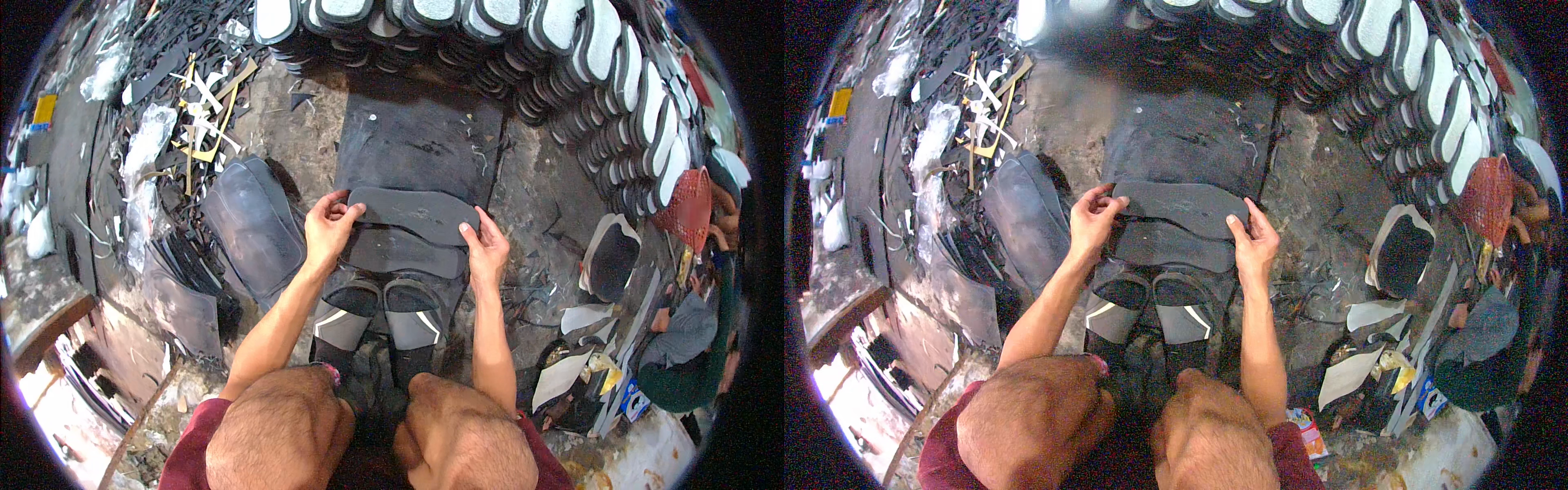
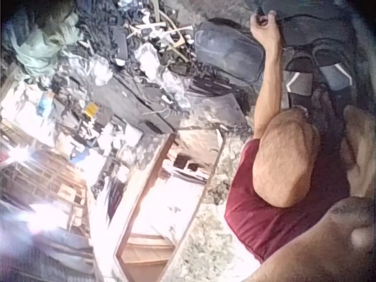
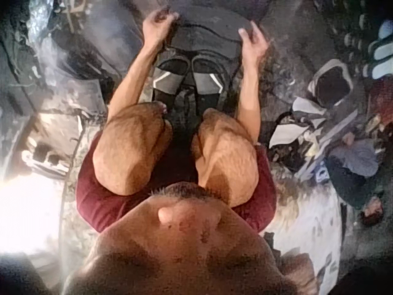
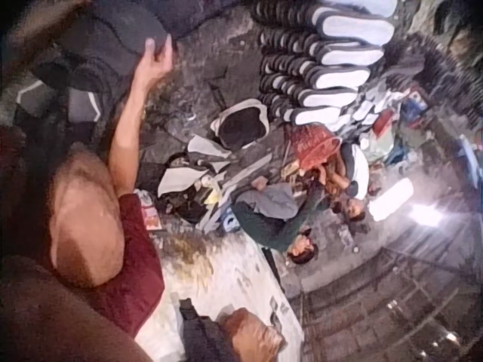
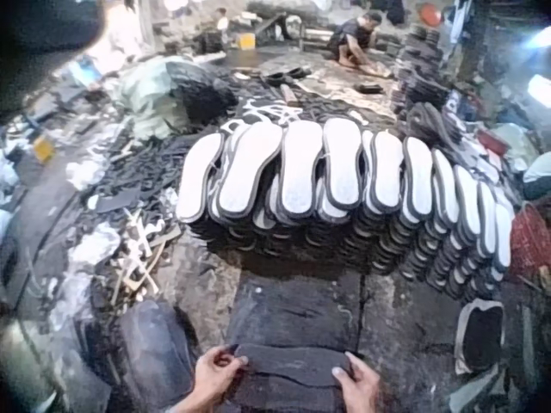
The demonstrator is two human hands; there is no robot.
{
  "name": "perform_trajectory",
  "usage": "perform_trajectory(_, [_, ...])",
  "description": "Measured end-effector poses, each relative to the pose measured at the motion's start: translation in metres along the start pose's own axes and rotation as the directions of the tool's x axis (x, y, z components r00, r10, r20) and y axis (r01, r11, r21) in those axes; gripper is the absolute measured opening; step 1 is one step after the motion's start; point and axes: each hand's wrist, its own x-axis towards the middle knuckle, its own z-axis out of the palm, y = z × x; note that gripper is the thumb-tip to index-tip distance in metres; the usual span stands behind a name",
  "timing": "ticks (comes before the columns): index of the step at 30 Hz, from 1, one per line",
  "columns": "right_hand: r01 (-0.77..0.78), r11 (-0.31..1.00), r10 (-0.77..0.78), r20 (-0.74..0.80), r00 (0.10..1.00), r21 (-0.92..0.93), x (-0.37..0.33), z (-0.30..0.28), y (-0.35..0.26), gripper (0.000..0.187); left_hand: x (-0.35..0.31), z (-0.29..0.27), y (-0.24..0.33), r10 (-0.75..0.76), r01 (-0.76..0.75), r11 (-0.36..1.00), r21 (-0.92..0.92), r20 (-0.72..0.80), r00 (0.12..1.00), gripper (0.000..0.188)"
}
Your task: The person sits on the floor and repeatedly rubs a black rubber sheet with a small tool, then folds and stacks it with other sheets. The person also handles a yellow container and stacks finished white-and-black shoe-like items nearby.
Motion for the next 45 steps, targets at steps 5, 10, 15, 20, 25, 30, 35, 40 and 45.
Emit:
perform_trajectory(5, [-0.004, 1.000, 0.004, -0.008, 1.000, -0.011, 0.000, 0.002, 0.001, 0.051, 0.005, 0.002, 0.012, 0.032, -0.040, 0.966, 0.254, 0.038, 0.999, 0.056])
perform_trajectory(10, [-0.012, 0.998, 0.011, -0.020, 1.000, -0.054, 0.006, 0.000, 0.000, 0.051, 0.005, 0.005, 0.004, 0.056, -0.047, 0.954, 0.296, -0.021, 0.998, 0.054])
perform_trajectory(15, [-0.083, 0.996, 0.082, 0.019, 0.996, 0.033, 0.008, -0.001, -0.006, 0.049, 0.011, 0.004, -0.005, 0.070, -0.058, 0.944, 0.326, -0.027, 0.997, 0.055])
perform_trajectory(20, [0.119, 0.195, -0.569, -0.014, 0.822, -0.974, -0.017, 0.008, -0.031, 0.075, 0.006, 0.006, 0.007, 0.119, -0.089, 0.895, 0.437, -0.042, 0.992, 0.051])
perform_trajectory(25, [0.087, 0.613, -0.422, -0.233, 0.876, -0.785, -0.015, 0.004, -0.002, 0.086, 0.005, 0.007, 0.010, 0.108, -0.102, 0.896, 0.432, 0.011, 0.994, 0.049])
perform_trajectory(30, [0.003, 0.922, -0.103, -0.237, 0.966, -0.387, -0.034, 0.002, 0.021, 0.083, -0.001, -0.003, 0.009, 0.010, -0.035, 0.993, 0.117, 0.208, 0.978, 0.045])
perform_trajectory(35, [-0.211, 0.978, 0.209, -0.101, 0.973, -0.003, -0.022, -0.010, 0.010, 0.066, -0.009, -0.007, 0.021, -0.166, 0.172, 0.985, -0.017, 0.194, 0.967, 0.051])
perform_trajectory(40, [0.001, 0.921, -0.115, -0.267, 0.957, -0.390, -0.030, -0.006, 0.033, 0.075, -0.021, 0.008, 0.024, -0.055, 0.050, 0.998, 0.023, 0.289, 0.956, 0.047])
perform_trajectory(45, [-0.253, 0.931, 0.234, 0.104, 0.967, 0.261, -0.064, 0.008, -0.029, 0.057, -0.011, -0.014, 0.013, -0.144, 0.223, 0.942, -0.251, 0.298, 0.944, 0.049])
